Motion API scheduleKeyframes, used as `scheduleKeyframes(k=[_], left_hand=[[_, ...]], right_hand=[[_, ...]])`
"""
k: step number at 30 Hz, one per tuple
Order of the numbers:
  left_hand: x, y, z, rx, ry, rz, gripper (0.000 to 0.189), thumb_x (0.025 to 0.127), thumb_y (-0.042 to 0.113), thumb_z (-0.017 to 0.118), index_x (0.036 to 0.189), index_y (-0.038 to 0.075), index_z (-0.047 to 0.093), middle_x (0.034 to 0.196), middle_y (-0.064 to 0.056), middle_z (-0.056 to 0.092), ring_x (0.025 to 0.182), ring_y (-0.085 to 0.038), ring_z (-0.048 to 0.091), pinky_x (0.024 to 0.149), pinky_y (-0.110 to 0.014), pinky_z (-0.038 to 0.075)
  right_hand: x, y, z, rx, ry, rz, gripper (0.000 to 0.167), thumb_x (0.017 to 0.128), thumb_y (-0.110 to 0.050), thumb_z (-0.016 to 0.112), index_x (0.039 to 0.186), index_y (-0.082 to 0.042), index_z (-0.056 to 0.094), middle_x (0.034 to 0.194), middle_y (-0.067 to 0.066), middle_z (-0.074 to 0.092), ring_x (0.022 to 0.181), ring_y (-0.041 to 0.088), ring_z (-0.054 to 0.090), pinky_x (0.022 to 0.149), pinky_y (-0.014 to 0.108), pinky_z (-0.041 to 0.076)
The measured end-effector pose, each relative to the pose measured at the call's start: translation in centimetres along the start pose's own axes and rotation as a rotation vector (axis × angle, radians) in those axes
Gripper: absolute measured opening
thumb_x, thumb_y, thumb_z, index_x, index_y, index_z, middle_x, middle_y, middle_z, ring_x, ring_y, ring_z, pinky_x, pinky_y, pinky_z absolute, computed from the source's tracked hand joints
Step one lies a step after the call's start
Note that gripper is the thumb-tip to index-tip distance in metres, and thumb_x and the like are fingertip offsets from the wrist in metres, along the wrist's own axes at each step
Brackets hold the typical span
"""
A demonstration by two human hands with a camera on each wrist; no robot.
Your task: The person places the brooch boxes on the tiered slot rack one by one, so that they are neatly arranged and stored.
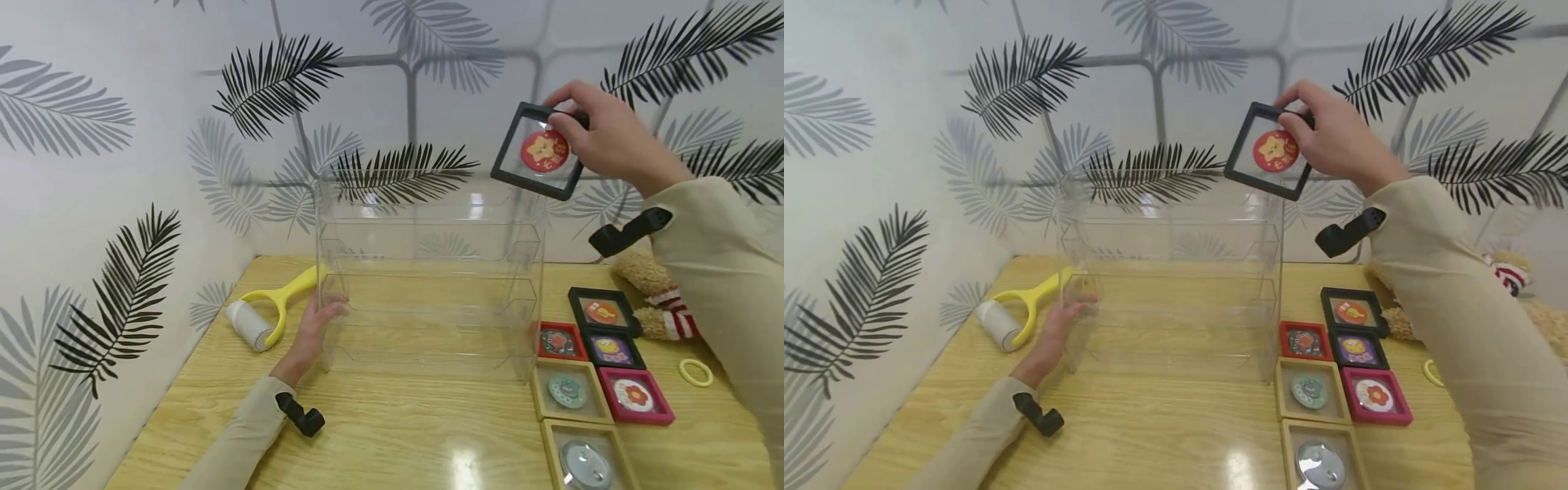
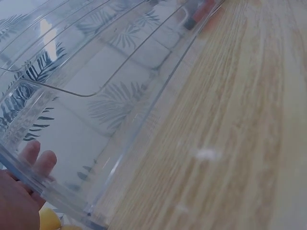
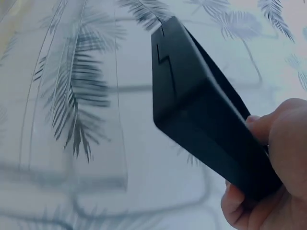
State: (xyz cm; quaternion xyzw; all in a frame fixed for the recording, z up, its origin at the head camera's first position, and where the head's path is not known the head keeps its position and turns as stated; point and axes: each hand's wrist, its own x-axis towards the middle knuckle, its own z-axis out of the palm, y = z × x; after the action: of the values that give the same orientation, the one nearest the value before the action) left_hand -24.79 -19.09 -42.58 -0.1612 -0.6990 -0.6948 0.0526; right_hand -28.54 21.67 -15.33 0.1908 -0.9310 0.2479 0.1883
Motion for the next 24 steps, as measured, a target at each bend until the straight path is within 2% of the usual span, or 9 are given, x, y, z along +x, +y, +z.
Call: scheduleKeyframes(k=[3, 5, 6, 9, 12, 14, 17, 21, 24], left_hand=[[0.0, 0.0, 0.0, 0.012, 0.008, -0.009, 0.066, 0.092, 0.016, 0.039, 0.152, 0.0, 0.016, 0.113, -0.014, 0.053, 0.099, -0.007, 0.055, 0.105, -0.04, 0.027], [0.0, -0.1, 0.0, 0.021, 0.015, -0.019, 0.067, 0.091, 0.017, 0.04, 0.151, 0.0, 0.016, 0.114, -0.018, 0.052, 0.098, -0.009, 0.055, 0.106, -0.043, 0.026], [0.0, -0.1, 0.0, 0.028, 0.016, -0.024, 0.067, 0.091, 0.018, 0.04, 0.152, 0.0, 0.016, 0.116, -0.021, 0.051, 0.101, -0.011, 0.054, 0.107, -0.044, 0.025], [0.2, -0.2, 0.0, 0.037, 0.012, -0.019, 0.067, 0.092, 0.019, 0.039, 0.151, 0.0, 0.016, 0.116, -0.02, 0.051, 0.11, -0.019, 0.05, 0.109, -0.048, 0.023], [0.2, -0.2, -0.1, 0.045, 0.007, -0.014, 0.067, 0.092, 0.021, 0.039, 0.152, 0.001, 0.016, 0.118, -0.026, 0.049, 0.117, -0.025, 0.046, 0.11, -0.051, 0.022], [0.2, -0.2, -0.1, 0.05, 0.008, -0.006, 0.066, 0.092, 0.021, 0.039, 0.152, 0.001, 0.017, 0.119, -0.029, 0.048, 0.117, -0.024, 0.046, 0.11, -0.052, 0.022], [0.1, -0.1, -0.1, 0.061, 0.016, 0.005, 0.065, 0.092, 0.02, 0.039, 0.151, 0.001, 0.018, 0.117, -0.026, 0.05, 0.115, -0.02, 0.047, 0.11, -0.05, 0.024], [0.1, 0.0, 0.0, 0.061, 0.016, 0.017, 0.065, 0.093, 0.017, 0.038, 0.152, 0.0, 0.016, 0.115, -0.02, 0.053, 0.115, -0.021, 0.048, 0.11, -0.05, 0.024], [0.0, 0.0, 0.1, 0.061, 0.009, 0.019, 0.065, 0.094, 0.017, 0.038, 0.152, 0.0, 0.014, 0.118, -0.027, 0.05, 0.119, -0.027, 0.047, 0.111, -0.051, 0.023]], right_hand=[[1.3, -2.3, 0.9, -0.003, 0.02, -0.027, 0.037, 0.101, -0.026, 0.04, 0.135, -0.011, 0.045, 0.113, 0.019, 0.055, 0.077, 0.023, 0.049, 0.062, 0.024, 0.037], [2.0, -3.7, 1.7, -0.001, 0.035, -0.065, 0.034, 0.101, -0.023, 0.042, 0.132, -0.01, 0.046, 0.107, 0.018, 0.058, 0.074, 0.023, 0.049, 0.063, 0.026, 0.037], [2.3, -4.5, 2.0, -0.005, 0.03, -0.074, 0.034, 0.101, -0.022, 0.041, 0.132, -0.011, 0.046, 0.107, 0.017, 0.059, 0.073, 0.022, 0.049, 0.064, 0.027, 0.037], [3.6, -6.6, 3.0, 0.009, 0.014, -0.104, 0.034, 0.101, -0.019, 0.039, 0.133, -0.011, 0.046, 0.109, 0.017, 0.061, 0.076, 0.024, 0.05, 0.069, 0.033, 0.037], [4.6, -8.6, 4.1, 0.034, -0.028, -0.127, 0.038, 0.101, -0.016, 0.034, 0.137, -0.009, 0.043, 0.119, 0.017, 0.055, 0.089, 0.027, 0.048, 0.075, 0.037, 0.037], [5.2, -9.6, 5.0, 0.043, -0.041, -0.162, 0.039, 0.1, -0.012, 0.032, 0.137, -0.008, 0.042, 0.121, 0.018, 0.052, 0.098, 0.027, 0.045, 0.082, 0.039, 0.036], [5.8, -10.9, 6.2, 0.042, -0.061, -0.196, 0.038, 0.1, -0.01, 0.033, 0.137, -0.01, 0.042, 0.125, 0.019, 0.049, 0.108, 0.029, 0.041, 0.091, 0.042, 0.034], [6.4, -11.8, 7.9, 0.038, -0.088, -0.232, 0.036, 0.1, -0.008, 0.036, 0.136, -0.012, 0.043, 0.119, 0.02, 0.047, 0.102, 0.03, 0.042, 0.089, 0.041, 0.036], [6.7, -12.1, 9.1, 0.022, -0.112, -0.255, 0.036, 0.101, -0.007, 0.036, 0.136, -0.012, 0.043, 0.115, 0.019, 0.046, 0.094, 0.029, 0.041, 0.082, 0.038, 0.036]])
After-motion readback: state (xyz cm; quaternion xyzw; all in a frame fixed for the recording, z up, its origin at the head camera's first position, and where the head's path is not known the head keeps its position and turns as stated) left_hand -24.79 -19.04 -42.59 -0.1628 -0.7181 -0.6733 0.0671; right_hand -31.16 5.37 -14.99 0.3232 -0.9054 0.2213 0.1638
